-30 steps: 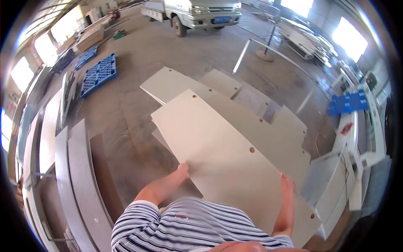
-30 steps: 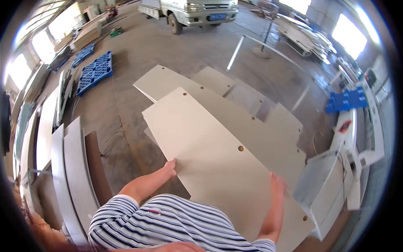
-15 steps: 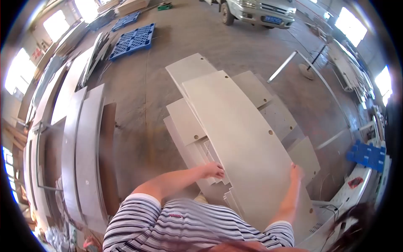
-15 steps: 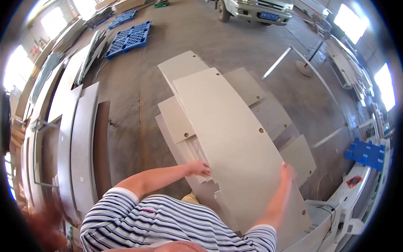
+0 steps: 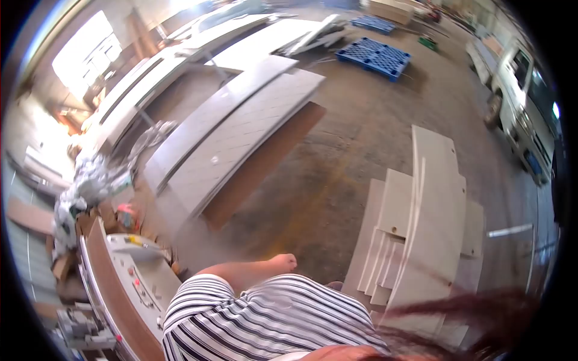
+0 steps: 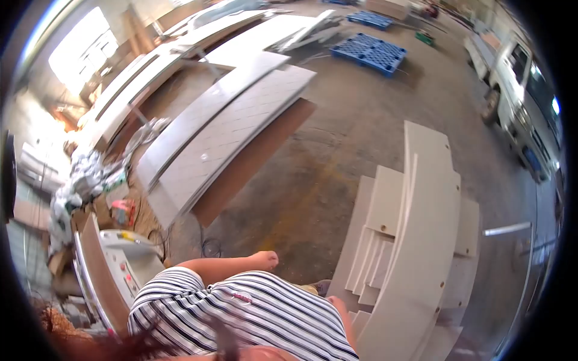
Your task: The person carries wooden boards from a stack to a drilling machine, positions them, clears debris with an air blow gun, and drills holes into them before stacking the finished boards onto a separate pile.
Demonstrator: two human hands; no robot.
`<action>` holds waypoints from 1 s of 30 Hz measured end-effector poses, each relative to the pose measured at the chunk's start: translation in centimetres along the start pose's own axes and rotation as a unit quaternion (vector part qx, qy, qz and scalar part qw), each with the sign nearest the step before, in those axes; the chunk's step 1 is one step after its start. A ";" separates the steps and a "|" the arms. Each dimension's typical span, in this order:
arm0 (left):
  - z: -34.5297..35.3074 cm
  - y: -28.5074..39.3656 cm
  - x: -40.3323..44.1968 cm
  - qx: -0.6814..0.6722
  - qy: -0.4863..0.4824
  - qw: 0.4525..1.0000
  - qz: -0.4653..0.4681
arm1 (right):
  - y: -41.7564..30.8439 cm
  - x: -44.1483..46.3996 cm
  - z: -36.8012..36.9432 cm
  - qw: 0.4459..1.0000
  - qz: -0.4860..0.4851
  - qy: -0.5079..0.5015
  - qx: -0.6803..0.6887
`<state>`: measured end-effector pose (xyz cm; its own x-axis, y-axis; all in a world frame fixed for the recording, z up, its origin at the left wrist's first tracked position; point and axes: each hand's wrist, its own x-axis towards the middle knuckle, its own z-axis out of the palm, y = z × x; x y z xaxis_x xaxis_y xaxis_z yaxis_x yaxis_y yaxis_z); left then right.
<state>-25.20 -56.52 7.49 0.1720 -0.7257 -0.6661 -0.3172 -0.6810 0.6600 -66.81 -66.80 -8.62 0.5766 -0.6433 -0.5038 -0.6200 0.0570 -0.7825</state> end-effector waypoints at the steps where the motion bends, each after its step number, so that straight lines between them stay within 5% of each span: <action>1: -1.6 -3.0 -1.7 -0.145 0.025 0.986 -0.075 | -2.0 1.2 1.8 0.999 -0.001 -0.032 -0.020; 6: -5.7 -19.5 -10.2 -0.278 0.201 0.933 -0.108 | -18.5 5.7 8.9 0.977 0.009 -0.181 -0.116; 9: -7.7 -21.1 -17.6 -0.377 0.260 0.873 -0.165 | -22.9 10.5 11.2 0.935 -0.004 -0.154 -0.319; 15: -4.2 -30.6 -22.1 -0.508 0.322 0.776 -0.187 | -34.9 20.9 19.0 0.921 -0.100 -0.174 -0.333; 17: -1.8 -34.0 -21.6 -0.506 0.345 0.765 -0.199 | -37.0 25.9 23.5 0.957 -0.028 -0.221 -0.183; 19: -4.0 -30.4 -23.0 -0.372 0.356 0.811 -0.279 | -41.7 29.5 27.9 0.959 0.080 -0.270 -0.030; 21: 3.2 -40.2 -18.6 0.028 0.215 0.927 -0.307 | -45.8 33.0 32.6 0.954 0.115 -0.271 0.058; 25: -1.3 -34.7 -20.2 -0.334 0.337 0.802 -0.364 | -49.6 42.2 42.6 0.927 0.170 -0.240 0.230; 30: -7.8 -29.2 -19.8 -0.455 0.359 0.702 -0.414 | -52.4 51.5 52.8 0.910 0.228 -0.214 0.273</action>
<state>-12.12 -23.03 4.09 0.4754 0.3169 -0.8207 0.8399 -0.4410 0.3162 23.49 -62.63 -12.91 0.5536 -0.1076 -0.8258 -0.5566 0.6897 -0.4631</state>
